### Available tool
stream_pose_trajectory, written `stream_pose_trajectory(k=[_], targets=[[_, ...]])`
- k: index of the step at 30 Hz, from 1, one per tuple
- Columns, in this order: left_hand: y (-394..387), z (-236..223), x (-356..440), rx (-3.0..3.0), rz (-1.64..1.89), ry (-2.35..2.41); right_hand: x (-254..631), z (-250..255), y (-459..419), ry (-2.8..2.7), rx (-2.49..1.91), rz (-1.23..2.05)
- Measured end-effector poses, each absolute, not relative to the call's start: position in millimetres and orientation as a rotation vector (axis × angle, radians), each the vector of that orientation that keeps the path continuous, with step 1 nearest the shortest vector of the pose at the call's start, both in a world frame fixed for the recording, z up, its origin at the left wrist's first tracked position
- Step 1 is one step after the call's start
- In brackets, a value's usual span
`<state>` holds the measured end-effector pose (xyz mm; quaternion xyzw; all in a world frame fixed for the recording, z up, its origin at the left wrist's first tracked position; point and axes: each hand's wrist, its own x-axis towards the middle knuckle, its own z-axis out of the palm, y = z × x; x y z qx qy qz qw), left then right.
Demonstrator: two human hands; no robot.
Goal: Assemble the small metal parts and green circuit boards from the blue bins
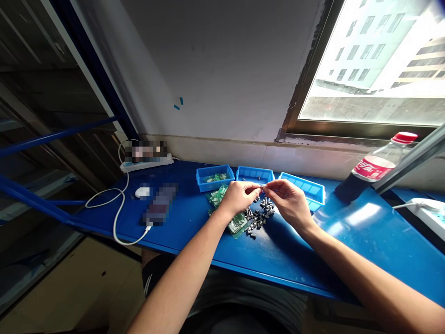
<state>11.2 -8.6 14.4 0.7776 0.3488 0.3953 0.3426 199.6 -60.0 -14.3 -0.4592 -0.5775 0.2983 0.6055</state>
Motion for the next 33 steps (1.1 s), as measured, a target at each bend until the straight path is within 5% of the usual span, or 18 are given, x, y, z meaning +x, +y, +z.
stream_pose_trajectory(k=[13,23,33], targets=[[-2,9,11,2.098,1.156,1.01,195,-13,-65,-1.518,-1.15,0.483],[14,11,8,2.42,0.979,1.549,202,-19,-58,-2.043,-1.255,0.195],[4,10,6,2.416,1.125,1.289,198,-17,-62,-2.107,-1.247,0.209]])
